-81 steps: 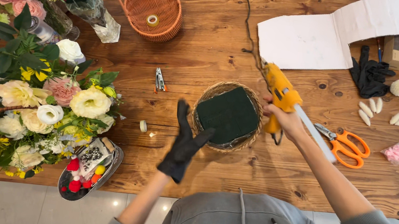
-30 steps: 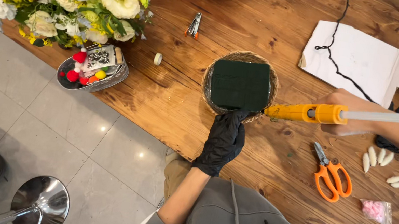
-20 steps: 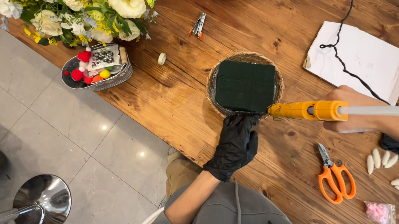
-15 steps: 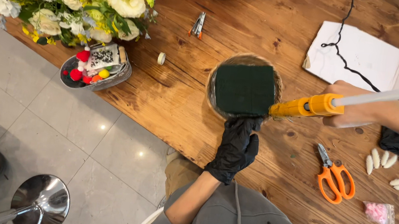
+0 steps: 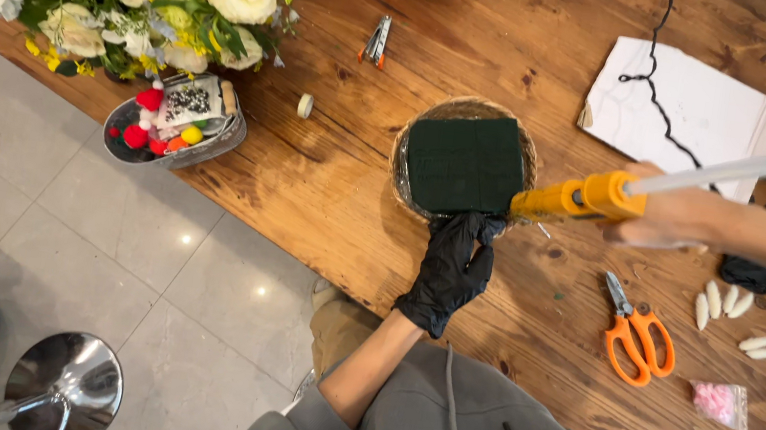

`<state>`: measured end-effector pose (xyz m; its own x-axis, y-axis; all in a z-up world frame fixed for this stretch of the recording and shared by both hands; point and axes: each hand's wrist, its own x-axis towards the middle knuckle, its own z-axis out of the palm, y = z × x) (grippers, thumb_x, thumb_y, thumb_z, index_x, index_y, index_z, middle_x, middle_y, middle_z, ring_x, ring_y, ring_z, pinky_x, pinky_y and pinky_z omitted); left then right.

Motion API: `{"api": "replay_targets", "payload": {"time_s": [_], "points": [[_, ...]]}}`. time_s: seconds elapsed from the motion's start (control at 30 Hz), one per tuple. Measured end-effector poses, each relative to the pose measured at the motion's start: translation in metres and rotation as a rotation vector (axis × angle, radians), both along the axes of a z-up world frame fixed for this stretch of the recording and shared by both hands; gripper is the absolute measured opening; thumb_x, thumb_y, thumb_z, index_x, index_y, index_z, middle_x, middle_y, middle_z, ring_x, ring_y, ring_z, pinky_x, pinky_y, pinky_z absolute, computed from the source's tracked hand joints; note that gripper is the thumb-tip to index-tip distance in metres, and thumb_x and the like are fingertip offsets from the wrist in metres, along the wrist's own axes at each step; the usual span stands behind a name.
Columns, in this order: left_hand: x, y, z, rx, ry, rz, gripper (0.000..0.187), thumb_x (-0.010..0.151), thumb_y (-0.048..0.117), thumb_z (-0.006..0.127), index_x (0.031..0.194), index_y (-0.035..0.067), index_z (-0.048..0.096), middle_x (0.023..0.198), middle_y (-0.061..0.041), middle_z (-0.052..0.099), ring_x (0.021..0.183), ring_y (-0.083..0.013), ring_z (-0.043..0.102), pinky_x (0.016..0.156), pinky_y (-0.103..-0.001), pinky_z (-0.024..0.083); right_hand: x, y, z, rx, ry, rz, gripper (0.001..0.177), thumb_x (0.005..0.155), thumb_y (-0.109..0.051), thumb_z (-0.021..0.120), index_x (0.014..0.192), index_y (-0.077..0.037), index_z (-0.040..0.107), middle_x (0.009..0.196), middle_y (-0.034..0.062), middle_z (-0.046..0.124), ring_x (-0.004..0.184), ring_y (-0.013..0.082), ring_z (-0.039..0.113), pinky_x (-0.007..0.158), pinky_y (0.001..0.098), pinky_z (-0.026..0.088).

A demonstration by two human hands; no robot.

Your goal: The person places a block of floral foam into a wicker basket and secures it using a hot glue gun. They apply glue to the edges of the foam and press it down to ensure it is firmly attached to the basket.

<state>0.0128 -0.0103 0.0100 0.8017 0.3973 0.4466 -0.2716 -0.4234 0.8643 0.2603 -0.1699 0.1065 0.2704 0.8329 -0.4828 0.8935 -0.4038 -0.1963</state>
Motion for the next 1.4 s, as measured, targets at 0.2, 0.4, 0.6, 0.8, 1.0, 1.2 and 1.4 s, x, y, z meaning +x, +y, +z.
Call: {"api": "replay_targets", "payload": {"time_s": [0.2, 0.4, 0.6, 0.8, 1.0, 1.2, 1.4], "points": [[0.004, -0.004, -0.028, 0.031, 0.027, 0.007, 0.033, 0.094, 0.011, 0.047, 0.124, 0.009, 0.060, 0.127, -0.016, 0.064, 0.123, -0.0391, 0.058, 0.111, -0.051, 0.037, -0.010, 0.003, 0.009, -0.063, 0.110, -0.137, 0.023, 0.061, -0.021, 0.066, 0.076, -0.004, 0.065, 0.063, 0.0043, 0.068, 0.052, 0.0149, 0.059, 0.045, 0.0264, 0.048], [0.005, -0.006, -0.045, 0.035, 0.040, -0.014, 0.040, 0.084, 0.009, 0.049, 0.123, 0.010, 0.059, 0.123, -0.011, 0.064, 0.116, -0.0353, 0.060, 0.107, -0.049, 0.037, -0.011, -0.002, 0.004, -0.009, 0.048, -0.145, 0.032, 0.056, -0.017, 0.069, 0.052, -0.004, 0.040, 0.047, 0.0029, 0.040, 0.043, 0.0150, 0.037, 0.040, 0.0309, 0.027], [0.004, -0.005, -0.036, 0.032, 0.037, -0.007, 0.049, 0.079, 0.006, 0.049, 0.127, 0.009, 0.059, 0.125, -0.013, 0.065, 0.118, -0.0369, 0.060, 0.109, -0.048, 0.039, -0.014, 0.001, 0.012, -0.028, -0.012, -0.089, 0.032, 0.057, -0.021, 0.069, 0.051, -0.004, 0.042, 0.045, 0.0031, 0.045, 0.040, 0.0147, 0.039, 0.039, 0.0293, 0.031], [0.008, -0.004, -0.034, 0.047, 0.044, 0.008, 0.040, 0.078, 0.009, 0.050, 0.116, 0.011, 0.061, 0.111, -0.009, 0.066, 0.106, -0.0336, 0.062, 0.102, -0.046, 0.040, -0.014, 0.001, 0.014, -0.071, -0.015, -0.104, 0.028, 0.060, -0.022, 0.070, 0.053, -0.007, 0.048, 0.046, 0.0008, 0.049, 0.040, 0.0120, 0.041, 0.038, 0.0251, 0.033], [0.004, -0.004, -0.034, 0.077, 0.069, 0.022, 0.043, 0.080, 0.010, 0.049, 0.121, 0.012, 0.062, 0.117, -0.009, 0.067, 0.110, -0.0334, 0.062, 0.105, -0.047, 0.038, -0.018, 0.005, 0.017, -0.151, -0.001, -0.168, 0.017, 0.060, -0.020, 0.066, 0.066, -0.004, 0.063, 0.050, 0.0025, 0.058, 0.041, 0.0127, 0.049, 0.036, 0.0250, 0.037], [-0.011, -0.002, 0.028, 0.100, -0.062, 0.201, 0.019, 0.088, 0.002, 0.049, 0.103, 0.005, 0.060, 0.097, -0.016, 0.063, 0.091, -0.0391, 0.057, 0.089, -0.048, 0.043, -0.009, 0.002, 0.008, 0.000, -0.029, 0.003, 0.025, 0.054, -0.020, 0.068, 0.051, -0.006, 0.047, 0.044, 0.0022, 0.047, 0.038, 0.0156, 0.037, 0.039, 0.0309, 0.031], [-0.014, 0.008, 0.046, 0.182, -0.088, 0.306, 0.016, 0.093, 0.013, 0.060, 0.109, 0.012, 0.059, 0.096, -0.004, 0.057, 0.090, -0.0293, 0.059, 0.090, -0.042, 0.044, -0.025, 0.028, 0.058, -0.051, 0.015, 0.094, 0.008, 0.060, -0.012, 0.056, 0.062, -0.012, 0.048, 0.052, 0.0031, 0.055, 0.046, 0.0203, 0.041, 0.048, 0.0364, 0.033]]}}
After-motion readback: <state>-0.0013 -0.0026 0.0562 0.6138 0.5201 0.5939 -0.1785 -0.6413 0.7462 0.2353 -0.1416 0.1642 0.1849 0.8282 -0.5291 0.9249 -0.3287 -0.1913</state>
